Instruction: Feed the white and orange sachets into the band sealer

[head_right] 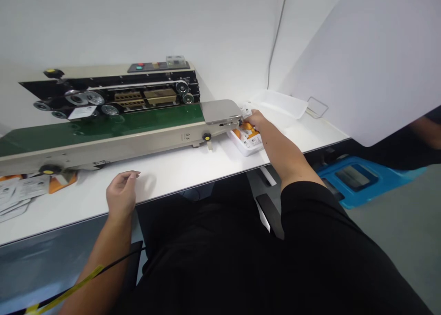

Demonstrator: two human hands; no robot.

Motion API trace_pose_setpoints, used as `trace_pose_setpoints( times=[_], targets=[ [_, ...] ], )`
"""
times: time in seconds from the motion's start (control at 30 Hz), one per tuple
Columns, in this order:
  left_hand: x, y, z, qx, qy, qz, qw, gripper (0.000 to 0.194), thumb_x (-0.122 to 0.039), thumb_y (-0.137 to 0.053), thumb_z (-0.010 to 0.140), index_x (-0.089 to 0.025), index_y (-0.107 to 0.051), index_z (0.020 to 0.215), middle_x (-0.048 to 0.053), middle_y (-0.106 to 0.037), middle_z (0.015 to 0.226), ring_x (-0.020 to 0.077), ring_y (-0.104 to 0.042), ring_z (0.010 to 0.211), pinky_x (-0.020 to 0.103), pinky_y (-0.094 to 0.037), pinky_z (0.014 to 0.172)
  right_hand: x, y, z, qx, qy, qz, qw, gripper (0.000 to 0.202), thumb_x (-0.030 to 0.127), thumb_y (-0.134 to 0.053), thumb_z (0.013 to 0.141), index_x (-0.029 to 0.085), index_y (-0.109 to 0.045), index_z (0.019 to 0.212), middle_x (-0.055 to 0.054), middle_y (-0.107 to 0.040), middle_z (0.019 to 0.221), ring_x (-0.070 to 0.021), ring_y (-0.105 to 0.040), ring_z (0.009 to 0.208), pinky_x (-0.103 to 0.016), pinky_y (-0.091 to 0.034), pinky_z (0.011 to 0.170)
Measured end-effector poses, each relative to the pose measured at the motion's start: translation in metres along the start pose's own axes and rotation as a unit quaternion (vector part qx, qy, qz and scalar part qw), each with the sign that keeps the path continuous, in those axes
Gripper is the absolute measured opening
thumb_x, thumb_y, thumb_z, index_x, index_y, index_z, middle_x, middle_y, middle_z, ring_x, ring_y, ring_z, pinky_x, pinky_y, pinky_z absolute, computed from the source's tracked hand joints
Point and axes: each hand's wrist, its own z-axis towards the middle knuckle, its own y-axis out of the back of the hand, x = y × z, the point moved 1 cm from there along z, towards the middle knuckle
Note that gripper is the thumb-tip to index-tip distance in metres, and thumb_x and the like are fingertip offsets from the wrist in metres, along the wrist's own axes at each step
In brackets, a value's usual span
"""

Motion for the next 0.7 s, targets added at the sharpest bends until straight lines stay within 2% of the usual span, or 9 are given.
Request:
trace_pose_setpoints(
  times=[0.17, 0.37, 0.47, 0.57, 0.63, 0.7],
  targets=[
    [0.002, 0.001, -0.001, 0.002, -0.003, 0.007, 1.0, 0.023, -0.044, -0.067, 0.091, -0.022, -0.072, 0.096, 0.005, -0.075, 0.101, 0.0231, -0.07, 0.099, 0.037, -0.055, 0.097, -0.002, 0.012, 0.011, -0.108, 0.053, 0.057, 0.991, 0.038, 0.004, -0.072, 0.07, 0.012, -0.068, 0.107, -0.008, -0.076, 0.102, -0.0198, -0.074, 0.089, -0.037, -0.063, 0.089],
    [0.004, 0.003, -0.001, 0.006, -0.01, 0.029, 1.0, 0.027, -0.048, -0.065, 0.092, -0.022, -0.073, 0.097, 0.005, -0.075, 0.102, 0.024, -0.07, 0.101, 0.038, -0.054, 0.1, 0.007, 0.019, 0.002, -0.177, 0.095, 0.076, 0.977, 0.044, 0.012, -0.064, 0.082, 0.014, -0.06, 0.126, -0.012, -0.073, 0.124, -0.0199, -0.073, 0.109, -0.035, -0.061, 0.095],
    [0.004, 0.004, -0.001, 0.011, -0.007, 0.017, 1.0, 0.026, -0.047, -0.066, 0.091, -0.022, -0.073, 0.097, 0.005, -0.075, 0.101, 0.0244, -0.071, 0.101, 0.038, -0.054, 0.1, 0.021, 0.027, -0.008, -0.226, 0.12, 0.08, 0.964, 0.048, 0.013, -0.056, 0.088, 0.012, -0.053, 0.136, -0.017, -0.068, 0.134, -0.0188, -0.071, 0.119, -0.034, -0.058, 0.101],
    [0.004, 0.005, -0.002, 0.02, -0.003, 0.022, 1.0, 0.027, -0.048, -0.066, 0.091, -0.022, -0.072, 0.095, 0.006, -0.075, 0.101, 0.0252, -0.071, 0.1, 0.04, -0.054, 0.1, 0.043, 0.035, -0.021, -0.275, 0.18, 0.079, 0.941, 0.05, 0.013, -0.05, 0.092, 0.01, -0.047, 0.142, -0.022, -0.062, 0.142, -0.0195, -0.067, 0.129, -0.038, -0.054, 0.108],
    [0.004, 0.005, -0.002, 0.025, 0.001, 0.025, 0.999, 0.028, -0.049, -0.066, 0.09, -0.022, -0.072, 0.094, 0.006, -0.075, 0.101, 0.0254, -0.071, 0.1, 0.04, -0.054, 0.101, 0.058, 0.033, -0.037, -0.281, 0.232, 0.093, 0.927, 0.048, 0.015, -0.051, 0.094, 0.012, -0.046, 0.142, -0.02, -0.062, 0.143, -0.0192, -0.067, 0.129, -0.039, -0.054, 0.11],
    [0.005, 0.005, -0.001, 0.027, 0.005, 0.021, 0.999, 0.028, -0.048, -0.066, 0.09, -0.022, -0.072, 0.094, 0.007, -0.076, 0.101, 0.0252, -0.071, 0.101, 0.04, -0.053, 0.102, 0.071, 0.021, -0.064, -0.257, 0.284, 0.113, 0.917, 0.046, 0.02, -0.054, 0.096, 0.015, -0.046, 0.142, -0.017, -0.064, 0.141, -0.0197, -0.068, 0.127, -0.039, -0.055, 0.108]
  ],
)
